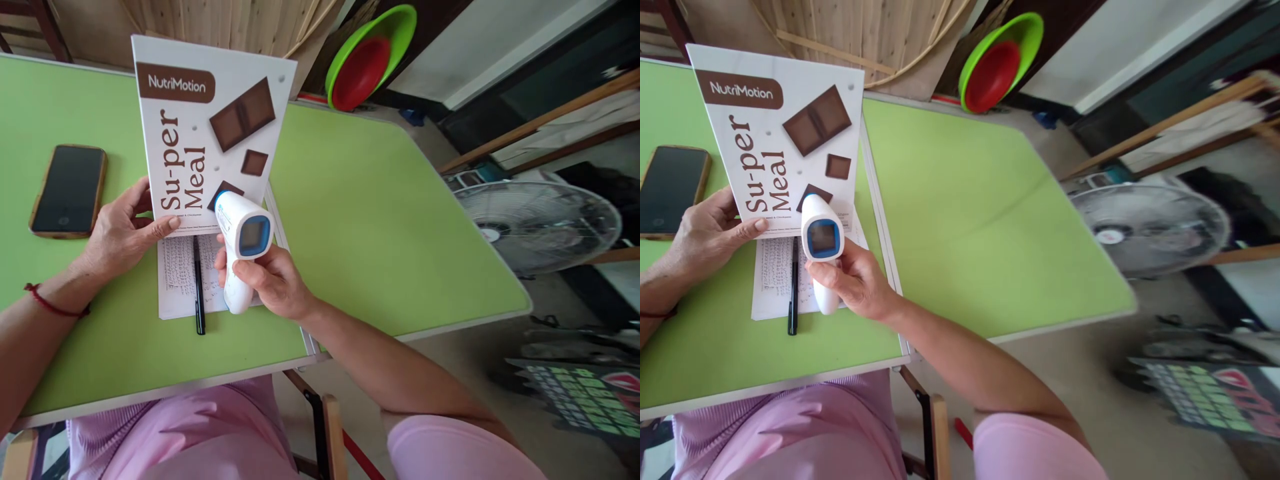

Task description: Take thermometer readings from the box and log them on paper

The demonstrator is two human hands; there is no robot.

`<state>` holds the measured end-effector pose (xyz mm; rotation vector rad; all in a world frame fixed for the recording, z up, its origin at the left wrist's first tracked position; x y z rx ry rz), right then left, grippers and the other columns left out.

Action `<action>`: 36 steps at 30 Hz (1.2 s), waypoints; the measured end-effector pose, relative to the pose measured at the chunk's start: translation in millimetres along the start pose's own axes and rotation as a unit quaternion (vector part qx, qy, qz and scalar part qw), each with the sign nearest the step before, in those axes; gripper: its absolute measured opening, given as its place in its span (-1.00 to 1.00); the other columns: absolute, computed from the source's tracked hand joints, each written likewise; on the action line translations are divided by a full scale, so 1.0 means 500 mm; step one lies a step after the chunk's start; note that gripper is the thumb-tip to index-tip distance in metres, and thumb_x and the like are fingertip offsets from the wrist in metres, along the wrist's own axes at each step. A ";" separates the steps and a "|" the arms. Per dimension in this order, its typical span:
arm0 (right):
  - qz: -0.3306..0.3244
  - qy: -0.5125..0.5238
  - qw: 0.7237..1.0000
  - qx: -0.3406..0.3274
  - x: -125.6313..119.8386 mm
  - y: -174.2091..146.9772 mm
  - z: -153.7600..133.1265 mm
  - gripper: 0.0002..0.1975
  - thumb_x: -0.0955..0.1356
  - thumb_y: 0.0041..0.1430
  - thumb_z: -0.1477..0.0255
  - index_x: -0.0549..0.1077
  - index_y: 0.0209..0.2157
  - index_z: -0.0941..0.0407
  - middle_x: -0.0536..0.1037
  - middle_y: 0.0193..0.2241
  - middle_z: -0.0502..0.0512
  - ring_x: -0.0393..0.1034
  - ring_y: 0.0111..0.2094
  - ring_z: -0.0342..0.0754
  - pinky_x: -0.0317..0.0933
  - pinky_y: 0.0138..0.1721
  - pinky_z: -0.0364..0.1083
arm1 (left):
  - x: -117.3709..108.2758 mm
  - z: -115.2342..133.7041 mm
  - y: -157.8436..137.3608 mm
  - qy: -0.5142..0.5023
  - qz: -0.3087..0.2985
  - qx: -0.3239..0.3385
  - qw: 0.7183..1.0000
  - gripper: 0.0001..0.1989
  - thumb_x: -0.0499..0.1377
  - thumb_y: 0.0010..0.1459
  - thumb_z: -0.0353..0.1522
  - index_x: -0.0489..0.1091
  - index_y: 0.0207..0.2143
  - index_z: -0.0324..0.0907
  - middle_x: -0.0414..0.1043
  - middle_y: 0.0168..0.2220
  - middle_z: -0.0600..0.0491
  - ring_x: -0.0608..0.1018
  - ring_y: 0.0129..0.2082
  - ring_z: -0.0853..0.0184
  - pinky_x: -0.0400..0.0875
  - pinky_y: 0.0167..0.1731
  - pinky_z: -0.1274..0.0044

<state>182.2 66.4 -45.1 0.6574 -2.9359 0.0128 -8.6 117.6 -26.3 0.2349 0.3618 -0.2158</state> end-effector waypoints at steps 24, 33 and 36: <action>-0.007 0.012 1.000 -0.005 -0.002 0.002 0.003 -0.62 0.46 0.06 0.10 0.40 -0.36 0.13 0.45 -0.46 -0.02 0.39 -0.48 -0.18 0.34 -0.45 -0.14 | -0.005 0.003 -0.001 0.021 0.008 0.001 1.000 -0.55 0.30 0.02 -0.04 0.39 -0.04 0.09 0.55 -0.05 0.16 0.59 -0.06 0.19 0.62 -0.11 0.32; -0.012 0.013 1.000 0.016 -0.001 0.003 0.007 -0.58 0.48 0.02 0.07 0.40 -0.33 0.12 0.47 -0.42 0.00 0.42 -0.45 -0.17 0.38 -0.41 -0.12 | -0.004 -0.002 0.001 -0.017 0.013 0.034 0.999 -0.46 0.35 0.04 -0.02 0.42 -0.01 -0.09 0.55 -0.05 0.02 0.61 -0.08 0.15 0.64 -0.16 0.37; -0.015 0.019 1.000 0.007 -0.001 0.005 0.006 -0.60 0.49 0.02 0.10 0.39 -0.34 0.12 0.48 -0.42 0.00 0.41 -0.45 -0.17 0.38 -0.40 -0.11 | -0.006 -0.007 0.003 -0.030 0.025 0.048 0.998 -0.43 0.38 0.02 -0.06 0.44 0.00 -0.18 0.56 -0.08 -0.03 0.62 -0.12 0.15 0.65 -0.19 0.45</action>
Point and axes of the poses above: each hand's wrist, its own y-axis towards the middle knuckle, its own x-axis out of the palm, z = x × y, the point moved 6 cm from there along y, towards the middle knuckle
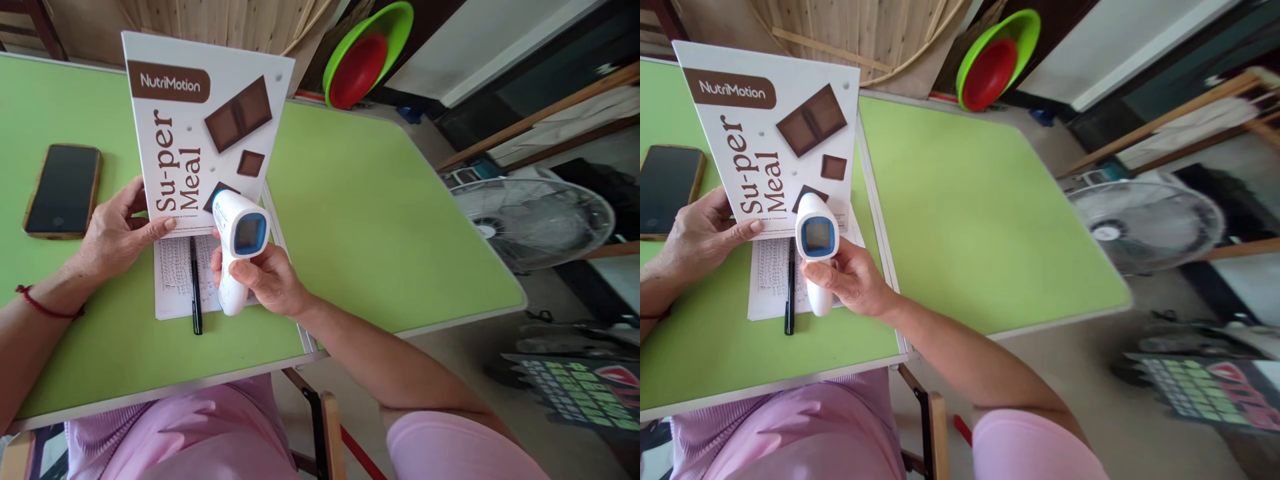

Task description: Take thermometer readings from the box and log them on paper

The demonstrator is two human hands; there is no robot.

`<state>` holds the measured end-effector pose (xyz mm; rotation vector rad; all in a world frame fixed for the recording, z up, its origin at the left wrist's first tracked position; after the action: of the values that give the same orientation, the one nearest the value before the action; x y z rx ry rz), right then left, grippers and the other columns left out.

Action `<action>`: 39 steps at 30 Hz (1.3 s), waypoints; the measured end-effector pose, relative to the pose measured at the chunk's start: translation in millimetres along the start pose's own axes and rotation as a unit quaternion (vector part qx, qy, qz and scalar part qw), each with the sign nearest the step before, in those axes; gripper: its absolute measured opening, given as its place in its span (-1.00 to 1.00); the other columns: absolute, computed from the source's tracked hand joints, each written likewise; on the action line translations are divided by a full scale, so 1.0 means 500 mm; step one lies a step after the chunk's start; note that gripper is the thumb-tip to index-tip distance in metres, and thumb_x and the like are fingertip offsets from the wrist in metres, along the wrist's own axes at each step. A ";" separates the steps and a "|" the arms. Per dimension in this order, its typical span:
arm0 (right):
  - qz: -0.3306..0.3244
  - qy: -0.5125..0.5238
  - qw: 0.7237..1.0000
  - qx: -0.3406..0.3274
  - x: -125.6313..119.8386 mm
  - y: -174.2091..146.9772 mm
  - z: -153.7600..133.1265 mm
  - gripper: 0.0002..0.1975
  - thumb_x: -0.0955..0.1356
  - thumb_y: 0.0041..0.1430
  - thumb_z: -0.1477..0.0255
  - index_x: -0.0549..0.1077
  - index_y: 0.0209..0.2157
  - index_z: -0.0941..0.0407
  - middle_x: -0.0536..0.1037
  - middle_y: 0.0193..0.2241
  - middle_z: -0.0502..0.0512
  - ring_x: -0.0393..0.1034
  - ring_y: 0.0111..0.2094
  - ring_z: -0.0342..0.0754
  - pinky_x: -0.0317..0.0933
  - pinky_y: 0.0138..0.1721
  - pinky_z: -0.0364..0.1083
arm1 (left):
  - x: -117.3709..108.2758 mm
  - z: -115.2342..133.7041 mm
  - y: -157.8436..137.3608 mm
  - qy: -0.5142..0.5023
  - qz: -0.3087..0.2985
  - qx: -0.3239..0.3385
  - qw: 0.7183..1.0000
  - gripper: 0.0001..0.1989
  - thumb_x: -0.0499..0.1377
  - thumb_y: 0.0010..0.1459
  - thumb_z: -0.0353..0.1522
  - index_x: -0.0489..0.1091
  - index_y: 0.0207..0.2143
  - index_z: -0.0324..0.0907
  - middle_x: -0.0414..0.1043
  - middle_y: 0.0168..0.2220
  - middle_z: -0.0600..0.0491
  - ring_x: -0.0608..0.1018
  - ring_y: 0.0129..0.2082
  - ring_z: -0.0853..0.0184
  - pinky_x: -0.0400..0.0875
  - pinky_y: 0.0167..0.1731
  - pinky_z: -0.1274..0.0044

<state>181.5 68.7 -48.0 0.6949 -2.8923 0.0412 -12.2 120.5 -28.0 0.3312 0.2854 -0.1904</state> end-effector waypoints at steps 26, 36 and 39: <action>0.097 -0.199 0.954 -0.205 -0.063 -0.015 -0.092 -0.72 0.49 0.00 0.21 0.40 -0.46 0.08 0.39 -0.57 -0.09 0.20 -0.56 -0.21 0.15 -0.54 -0.16 | -0.002 0.009 -0.004 -0.038 -0.020 -0.001 0.999 -0.37 0.40 0.06 -0.21 0.33 0.14 -0.18 0.50 0.02 -0.07 0.58 -0.03 0.16 0.63 -0.18 0.48; 0.160 -0.553 0.813 -0.087 -0.132 -0.009 -0.101 -0.67 0.49 -0.09 0.18 0.45 -0.45 0.15 0.45 -0.49 0.03 0.24 -0.52 -0.15 0.11 -0.50 -0.11 | -0.021 -0.009 0.015 -0.040 0.078 0.126 0.988 -0.12 0.47 -0.03 -0.13 0.01 0.18 -0.03 0.35 0.05 0.01 0.50 -0.01 0.21 0.57 -0.34 0.55; 0.164 -0.651 0.741 -0.003 -0.146 0.002 -0.076 -0.65 0.52 -0.11 0.24 0.54 -0.32 0.17 0.52 -0.38 0.10 0.29 -0.48 -0.12 0.14 -0.47 -0.10 | -0.018 -0.033 0.025 -0.005 0.062 0.116 0.991 -0.09 0.45 0.00 -0.08 -0.08 0.20 0.03 0.29 0.06 -0.01 0.46 0.05 0.19 0.57 -0.35 0.56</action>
<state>251.2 104.9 -22.6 0.1206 -4.2987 -0.6927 -21.7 138.7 -36.5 0.5775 0.2322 -0.1026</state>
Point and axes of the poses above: each hand's wrist, its own y-axis towards the middle knuckle, its own x-axis out of the palm, z = x × y, the point moved 6 cm from there along y, towards the middle knuckle
